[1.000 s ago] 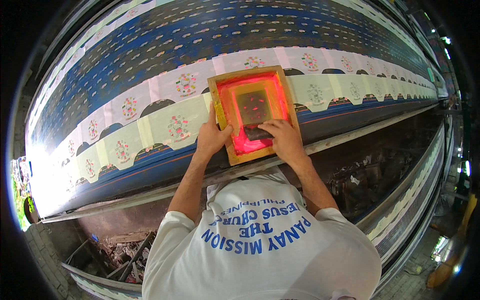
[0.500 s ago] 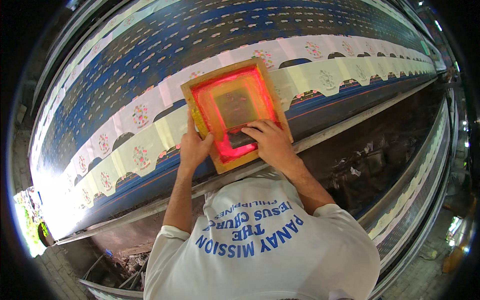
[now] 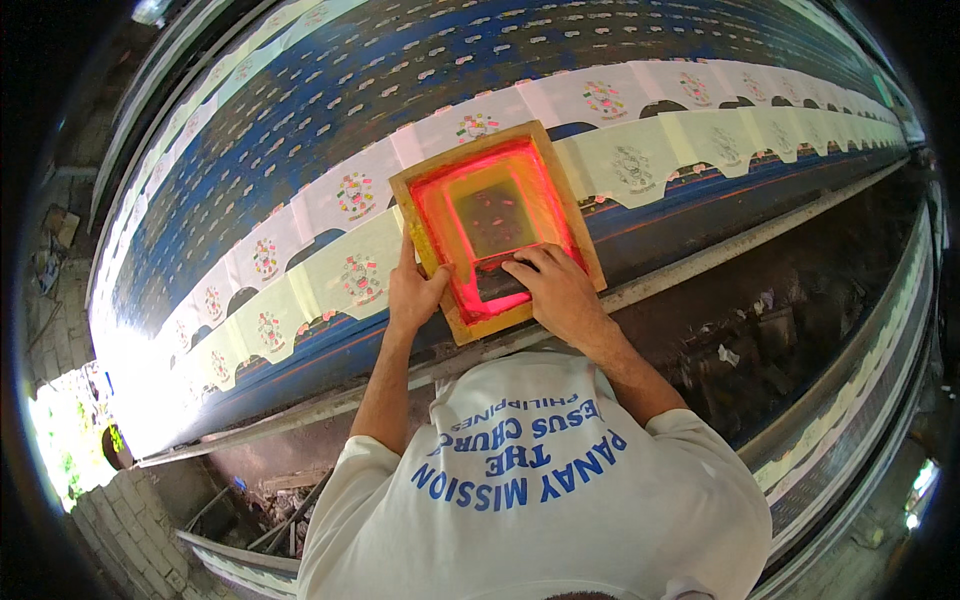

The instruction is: The person holds a wooden frame with a screen and repeatedly rubs a dark block over the screen to transfer pink ink onto a long strip of patterned fabric laid on a table. The person moves the frame along the fabric and continues the rubbing motion across multiple sections.

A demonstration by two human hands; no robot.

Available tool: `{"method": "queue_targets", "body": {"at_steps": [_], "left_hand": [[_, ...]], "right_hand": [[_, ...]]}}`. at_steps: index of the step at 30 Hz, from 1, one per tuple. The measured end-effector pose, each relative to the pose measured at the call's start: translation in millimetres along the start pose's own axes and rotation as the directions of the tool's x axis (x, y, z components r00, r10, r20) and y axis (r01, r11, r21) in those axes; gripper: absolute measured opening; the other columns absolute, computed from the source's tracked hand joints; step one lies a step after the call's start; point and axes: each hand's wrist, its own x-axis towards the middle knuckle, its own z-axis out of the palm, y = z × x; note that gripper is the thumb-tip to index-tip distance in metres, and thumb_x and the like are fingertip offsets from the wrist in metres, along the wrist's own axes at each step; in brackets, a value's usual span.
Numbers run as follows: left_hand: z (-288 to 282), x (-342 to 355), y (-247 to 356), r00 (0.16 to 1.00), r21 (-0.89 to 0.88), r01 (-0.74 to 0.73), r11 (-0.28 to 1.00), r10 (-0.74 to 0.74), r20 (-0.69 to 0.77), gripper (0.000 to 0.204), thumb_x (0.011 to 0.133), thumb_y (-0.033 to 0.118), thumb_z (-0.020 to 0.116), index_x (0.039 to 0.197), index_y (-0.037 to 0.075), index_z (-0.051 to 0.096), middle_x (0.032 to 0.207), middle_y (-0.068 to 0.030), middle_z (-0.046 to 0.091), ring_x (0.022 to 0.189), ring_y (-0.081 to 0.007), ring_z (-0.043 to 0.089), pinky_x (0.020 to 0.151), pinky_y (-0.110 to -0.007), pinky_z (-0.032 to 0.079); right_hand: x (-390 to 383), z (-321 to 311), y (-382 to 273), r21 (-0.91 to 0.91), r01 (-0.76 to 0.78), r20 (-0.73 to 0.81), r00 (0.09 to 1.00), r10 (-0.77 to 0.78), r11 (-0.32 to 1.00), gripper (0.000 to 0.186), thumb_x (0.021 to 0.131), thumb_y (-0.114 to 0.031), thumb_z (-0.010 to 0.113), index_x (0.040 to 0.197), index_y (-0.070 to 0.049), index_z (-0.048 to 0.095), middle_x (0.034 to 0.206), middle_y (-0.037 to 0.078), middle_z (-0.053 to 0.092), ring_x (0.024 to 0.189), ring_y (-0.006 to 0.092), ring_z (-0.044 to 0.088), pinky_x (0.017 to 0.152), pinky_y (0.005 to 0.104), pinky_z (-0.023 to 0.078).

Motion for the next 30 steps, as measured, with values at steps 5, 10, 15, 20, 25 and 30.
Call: {"method": "queue_targets", "body": {"at_steps": [5, 10, 15, 20, 25, 30], "left_hand": [[3, -1, -10, 0.999, 0.031, -0.033, 0.999, 0.034, -0.019, 0.107, 0.092, 0.022, 0.082, 0.179, 0.011, 0.021, 0.106, -0.0219, 0.085, 0.085, -0.0353, 0.084, 0.075, -0.047, 0.067], [1, -2, -5, 0.999, 0.080, -0.032, 0.996, 0.034, -0.019, 0.106, 0.093, 0.023, 0.081, 0.179, 0.010, 0.020, 0.108, -0.0234, 0.084, 0.087, -0.0409, 0.083, 0.078, -0.050, 0.066], [7, 5, -12, 0.995, 0.082, -0.094, 0.992, 0.095, -0.013, 0.105, 0.093, 0.027, 0.078, 0.178, 0.007, 0.019, 0.103, -0.0267, 0.083, 0.090, -0.0487, 0.080, 0.082, -0.055, 0.065], [0, -1, -9, 0.999, 0.139, -0.039, 0.989, 0.041, -0.011, 0.103, 0.094, 0.030, 0.077, 0.177, 0.007, 0.020, 0.109, -0.0267, 0.082, 0.095, -0.0480, 0.081, 0.085, -0.055, 0.065], [1, 1, -13, 0.997, 0.124, -0.072, 0.990, 0.073, -0.004, 0.111, 0.091, 0.033, 0.077, 0.177, 0.000, 0.014, 0.092, -0.0333, 0.078, 0.085, -0.0536, 0.078, 0.079, -0.060, 0.064], [1, 2, -11, 0.999, 0.125, -0.040, 0.991, 0.040, -0.002, 0.113, 0.090, 0.035, 0.077, 0.176, -0.003, 0.015, 0.086, -0.0321, 0.077, 0.081, -0.0538, 0.077, 0.075, -0.060, 0.063]], "right_hand": [[6, -12, 0, 0.010, -0.011, 0.082, 0.997, 0.010, 1.000, 0.049, 0.088, 0.004, 0.067, 0.135, -0.008, 0.076, 0.135, 0.008, 0.071, 0.133, 0.0336, 0.063, 0.112, 0.0451, 0.055], [59, -22, 23, 0.074, 0.088, 0.095, 0.991, -0.094, 0.993, 0.043, 0.089, -0.002, 0.074, 0.130, -0.011, 0.078, 0.121, 0.012, 0.075, 0.122, 0.0380, 0.069, 0.107, 0.0495, 0.057], [156, -26, 41, 0.029, 0.047, 0.128, 0.991, -0.050, 0.998, 0.036, 0.093, 0.001, 0.069, 0.126, -0.009, 0.080, 0.123, 0.014, 0.078, 0.123, 0.0382, 0.070, 0.106, 0.0489, 0.057], [126, -18, 28, 0.034, 0.059, 0.057, 0.997, -0.061, 0.998, 0.039, 0.092, 0.002, 0.071, 0.129, -0.008, 0.079, 0.127, 0.014, 0.076, 0.127, 0.0365, 0.068, 0.108, 0.0477, 0.056], [38, -9, 8, 0.030, -0.006, 0.051, 0.999, 0.004, 1.000, 0.045, 0.090, 0.007, 0.071, 0.132, -0.008, 0.079, 0.129, 0.014, 0.076, 0.128, 0.0346, 0.067, 0.111, 0.0462, 0.056], [51, -30, 21, 0.079, -0.018, 0.278, 0.961, -0.005, 0.997, 0.041, 0.090, 0.002, 0.075, 0.129, -0.010, 0.080, 0.125, 0.014, 0.079, 0.123, 0.0372, 0.072, 0.106, 0.0489, 0.057]]}}
